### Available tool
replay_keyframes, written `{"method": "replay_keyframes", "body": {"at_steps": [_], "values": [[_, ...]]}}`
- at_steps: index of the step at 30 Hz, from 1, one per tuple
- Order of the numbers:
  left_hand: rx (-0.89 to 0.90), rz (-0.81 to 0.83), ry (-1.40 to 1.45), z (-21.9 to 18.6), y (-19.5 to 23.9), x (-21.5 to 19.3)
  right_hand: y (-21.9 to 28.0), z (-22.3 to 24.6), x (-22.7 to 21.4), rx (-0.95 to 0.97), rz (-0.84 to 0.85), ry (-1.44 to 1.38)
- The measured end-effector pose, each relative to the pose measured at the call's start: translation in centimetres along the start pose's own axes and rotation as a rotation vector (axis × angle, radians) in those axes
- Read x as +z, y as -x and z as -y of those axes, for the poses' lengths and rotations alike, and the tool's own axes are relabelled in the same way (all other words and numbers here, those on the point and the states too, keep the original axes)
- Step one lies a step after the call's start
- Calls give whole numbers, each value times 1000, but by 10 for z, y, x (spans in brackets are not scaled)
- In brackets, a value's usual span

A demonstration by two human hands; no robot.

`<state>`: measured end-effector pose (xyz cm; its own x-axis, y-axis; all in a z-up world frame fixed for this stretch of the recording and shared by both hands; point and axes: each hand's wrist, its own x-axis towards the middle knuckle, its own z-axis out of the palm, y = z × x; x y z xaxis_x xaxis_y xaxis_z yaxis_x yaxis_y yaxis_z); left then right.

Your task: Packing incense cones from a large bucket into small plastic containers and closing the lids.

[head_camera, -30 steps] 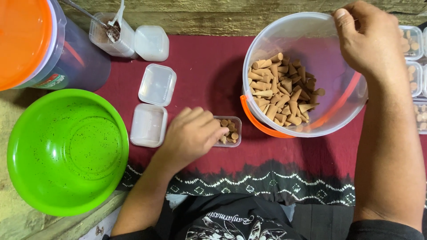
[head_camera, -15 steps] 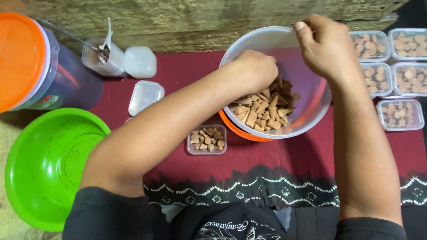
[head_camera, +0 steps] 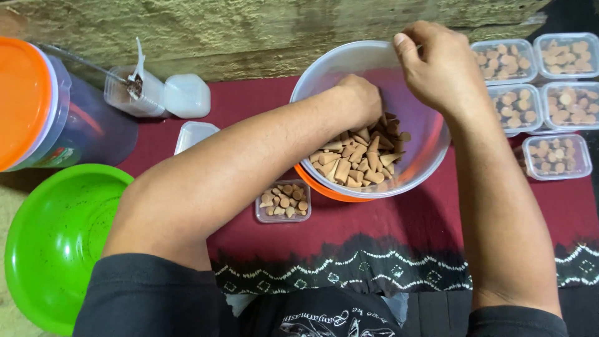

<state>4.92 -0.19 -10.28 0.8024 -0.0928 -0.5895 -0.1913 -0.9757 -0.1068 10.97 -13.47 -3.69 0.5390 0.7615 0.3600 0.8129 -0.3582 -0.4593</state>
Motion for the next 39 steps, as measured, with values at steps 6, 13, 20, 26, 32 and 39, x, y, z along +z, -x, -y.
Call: {"method": "replay_keyframes", "body": {"at_steps": [6,13,20,26,32,39], "values": [[108,15,-144,-8,16,-11,-1,-7,3,-13,28,18],[27,-599,511,20,126,-31,4,-16,2,-16,34,2],[-86,-1158,798,-26,270,41,9,-33,5,-67,64,43],[-279,-1020,784,-65,274,123,13,-52,11,-97,22,138],[-268,-966,653,-74,258,159,16,-62,15,-116,-10,159],[-314,-967,605,-72,256,162,16,-52,10,-128,-20,172]]}}
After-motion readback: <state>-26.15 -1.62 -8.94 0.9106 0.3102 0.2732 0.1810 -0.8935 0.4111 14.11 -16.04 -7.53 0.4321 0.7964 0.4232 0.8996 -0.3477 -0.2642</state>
